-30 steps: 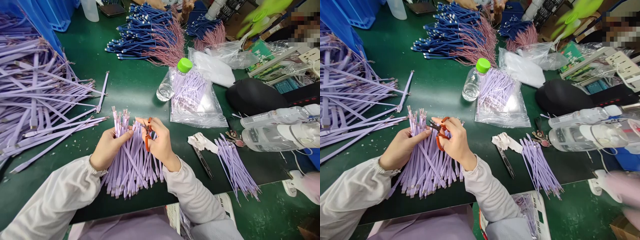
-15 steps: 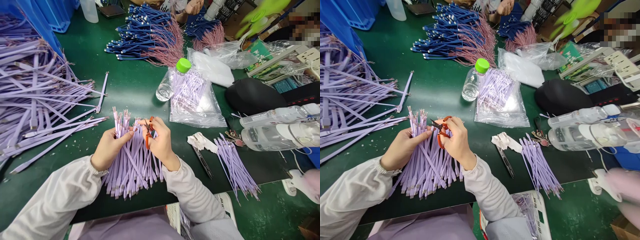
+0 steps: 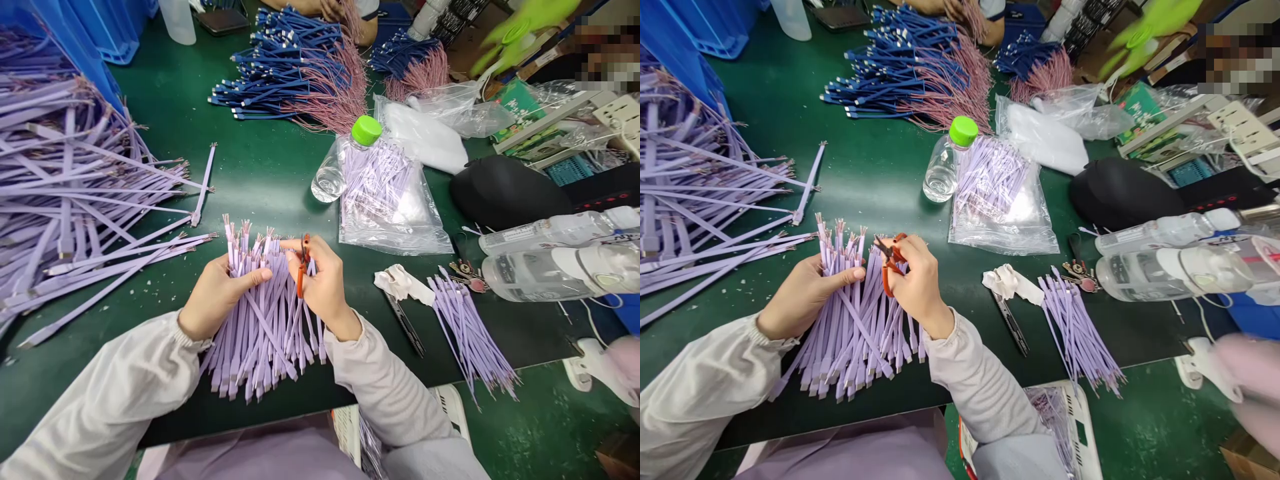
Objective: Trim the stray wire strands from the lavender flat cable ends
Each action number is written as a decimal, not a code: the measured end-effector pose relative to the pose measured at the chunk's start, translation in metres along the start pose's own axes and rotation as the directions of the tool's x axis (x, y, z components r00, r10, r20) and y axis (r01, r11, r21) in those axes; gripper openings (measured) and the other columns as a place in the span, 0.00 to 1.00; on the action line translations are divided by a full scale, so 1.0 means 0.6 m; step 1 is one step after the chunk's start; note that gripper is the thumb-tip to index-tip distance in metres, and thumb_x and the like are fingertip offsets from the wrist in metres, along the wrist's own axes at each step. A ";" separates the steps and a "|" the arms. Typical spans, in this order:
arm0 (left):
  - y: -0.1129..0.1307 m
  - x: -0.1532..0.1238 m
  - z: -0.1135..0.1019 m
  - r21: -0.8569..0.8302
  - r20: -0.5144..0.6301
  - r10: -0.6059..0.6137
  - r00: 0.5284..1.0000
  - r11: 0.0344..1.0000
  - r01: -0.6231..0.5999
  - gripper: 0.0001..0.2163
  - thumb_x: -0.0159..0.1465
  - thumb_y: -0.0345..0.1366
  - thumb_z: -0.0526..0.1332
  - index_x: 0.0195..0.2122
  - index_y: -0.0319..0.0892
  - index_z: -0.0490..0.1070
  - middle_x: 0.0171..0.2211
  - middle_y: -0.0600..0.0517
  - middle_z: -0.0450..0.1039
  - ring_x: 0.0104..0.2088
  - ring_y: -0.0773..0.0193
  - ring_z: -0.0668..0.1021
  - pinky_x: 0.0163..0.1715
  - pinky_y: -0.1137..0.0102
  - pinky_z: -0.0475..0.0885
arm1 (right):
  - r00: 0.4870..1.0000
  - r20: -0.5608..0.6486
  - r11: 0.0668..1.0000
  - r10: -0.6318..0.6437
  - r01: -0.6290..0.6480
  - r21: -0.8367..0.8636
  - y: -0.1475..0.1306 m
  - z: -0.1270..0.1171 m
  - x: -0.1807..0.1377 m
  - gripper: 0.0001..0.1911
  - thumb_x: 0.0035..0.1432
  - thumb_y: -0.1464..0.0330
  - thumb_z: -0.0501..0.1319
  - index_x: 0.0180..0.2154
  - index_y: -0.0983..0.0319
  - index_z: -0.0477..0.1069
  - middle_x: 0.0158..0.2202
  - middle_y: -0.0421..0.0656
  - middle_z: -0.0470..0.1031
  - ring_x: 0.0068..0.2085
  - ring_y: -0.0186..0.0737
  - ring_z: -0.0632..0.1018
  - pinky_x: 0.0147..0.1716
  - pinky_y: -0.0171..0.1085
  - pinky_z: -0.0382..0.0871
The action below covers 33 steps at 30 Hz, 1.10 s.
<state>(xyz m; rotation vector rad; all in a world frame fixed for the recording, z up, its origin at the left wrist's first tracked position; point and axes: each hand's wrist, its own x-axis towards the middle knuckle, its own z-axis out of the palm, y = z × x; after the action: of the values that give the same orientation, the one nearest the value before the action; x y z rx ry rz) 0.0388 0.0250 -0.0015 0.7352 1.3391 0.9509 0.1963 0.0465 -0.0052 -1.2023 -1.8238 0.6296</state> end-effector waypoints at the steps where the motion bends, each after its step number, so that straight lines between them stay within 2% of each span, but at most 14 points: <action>1: -0.001 0.000 0.000 -0.009 0.008 0.004 1.000 1.000 -0.004 0.23 0.40 0.46 0.73 0.34 0.38 0.75 0.37 0.46 0.79 0.39 0.51 0.78 0.42 0.61 0.71 | 0.999 0.020 0.999 -0.027 0.027 0.018 -0.001 0.000 -0.001 0.08 0.55 0.75 0.55 0.33 0.61 0.73 0.28 0.41 0.69 0.30 0.36 0.70 0.32 0.36 0.66; 6: -0.003 0.001 0.000 -0.031 0.026 0.016 1.000 0.999 -0.015 0.24 0.40 0.46 0.73 0.36 0.38 0.75 0.38 0.46 0.79 0.40 0.51 0.78 0.43 0.61 0.71 | 0.992 0.071 0.993 -0.107 0.103 0.056 -0.004 0.005 -0.004 0.12 0.54 0.76 0.55 0.37 0.59 0.74 0.27 0.40 0.67 0.29 0.35 0.69 0.31 0.36 0.66; 9: 0.000 0.001 0.001 -0.037 0.012 0.010 1.000 0.999 -0.010 0.25 0.39 0.46 0.74 0.36 0.38 0.75 0.38 0.46 0.79 0.41 0.51 0.78 0.44 0.62 0.71 | 0.993 0.044 0.993 -0.106 0.103 0.055 -0.005 0.005 -0.004 0.11 0.54 0.75 0.54 0.33 0.60 0.74 0.25 0.40 0.65 0.29 0.35 0.68 0.29 0.36 0.65; 12: 0.000 0.001 0.002 -0.031 0.008 0.009 1.000 0.999 -0.009 0.24 0.39 0.47 0.73 0.35 0.39 0.76 0.37 0.46 0.79 0.41 0.51 0.78 0.43 0.62 0.72 | 0.999 0.037 0.997 -0.030 0.027 0.074 -0.010 0.006 -0.002 0.07 0.55 0.73 0.55 0.30 0.60 0.72 0.25 0.40 0.65 0.29 0.35 0.68 0.30 0.36 0.65; 15: -0.003 0.002 0.001 0.027 0.015 0.043 0.999 0.999 -0.043 0.23 0.41 0.48 0.72 0.35 0.39 0.76 0.37 0.47 0.79 0.41 0.51 0.78 0.43 0.62 0.71 | 0.990 0.100 0.983 0.099 -0.113 0.145 -0.015 0.009 0.002 0.03 0.54 0.70 0.59 0.29 0.61 0.70 0.26 0.39 0.66 0.28 0.33 0.69 0.30 0.34 0.65; 18: -0.005 0.001 0.001 0.079 0.018 0.074 0.997 0.994 -0.075 0.22 0.43 0.48 0.71 0.35 0.39 0.77 0.37 0.47 0.79 0.41 0.51 0.78 0.43 0.62 0.71 | 0.970 0.144 0.960 0.197 -0.220 0.173 -0.014 0.009 0.006 0.06 0.52 0.69 0.60 0.25 0.62 0.67 0.25 0.38 0.65 0.27 0.32 0.68 0.29 0.33 0.63; 21: -0.004 -0.001 0.001 0.101 -0.004 0.063 0.998 0.993 -0.062 0.20 0.46 0.51 0.69 0.32 0.39 0.77 0.35 0.46 0.79 0.39 0.51 0.78 0.41 0.62 0.71 | 0.966 0.078 0.959 0.246 -0.254 0.125 -0.008 0.004 0.008 0.06 0.53 0.69 0.59 0.25 0.62 0.67 0.25 0.38 0.65 0.27 0.32 0.67 0.29 0.33 0.63; 24: -0.003 -0.002 0.001 0.124 -0.007 0.065 0.998 0.990 -0.063 0.20 0.48 0.51 0.68 0.34 0.39 0.77 0.36 0.46 0.79 0.38 0.51 0.78 0.39 0.62 0.72 | 0.981 -0.017 0.979 0.195 -0.194 0.054 -0.006 -0.003 0.008 0.05 0.56 0.69 0.57 0.33 0.62 0.71 0.28 0.39 0.65 0.28 0.33 0.67 0.30 0.34 0.64; 27: -0.004 -0.001 0.001 0.138 -0.006 0.063 0.998 0.989 -0.062 0.21 0.48 0.51 0.68 0.35 0.39 0.77 0.38 0.45 0.79 0.39 0.50 0.77 0.38 0.63 0.72 | 0.997 -0.023 0.997 0.073 -0.072 0.012 -0.010 -0.006 0.007 0.10 0.57 0.71 0.56 0.40 0.59 0.73 0.29 0.40 0.65 0.29 0.34 0.68 0.31 0.35 0.66; 30: -0.004 -0.001 0.001 0.141 -0.017 0.054 0.998 0.989 -0.051 0.22 0.46 0.52 0.68 0.35 0.38 0.77 0.38 0.45 0.79 0.39 0.50 0.77 0.37 0.64 0.72 | 1.000 -0.011 1.000 -0.006 0.006 0.000 -0.013 -0.006 0.006 0.11 0.57 0.73 0.55 0.38 0.58 0.74 0.28 0.40 0.67 0.30 0.35 0.69 0.32 0.37 0.67; 33: -0.004 -0.001 0.001 0.139 -0.026 0.051 0.998 0.989 -0.047 0.22 0.46 0.52 0.68 0.33 0.38 0.76 0.36 0.45 0.79 0.38 0.50 0.77 0.36 0.64 0.71 | 0.999 -0.048 1.000 0.004 -0.004 0.005 -0.012 -0.004 0.005 0.09 0.56 0.74 0.56 0.34 0.59 0.74 0.28 0.41 0.67 0.30 0.36 0.70 0.31 0.37 0.67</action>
<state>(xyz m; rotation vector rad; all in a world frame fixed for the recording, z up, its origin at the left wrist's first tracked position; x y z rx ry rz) 0.0399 0.0233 -0.0032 0.8663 1.4290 0.9163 0.1943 0.0460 0.0027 -1.2081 -1.7793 0.6017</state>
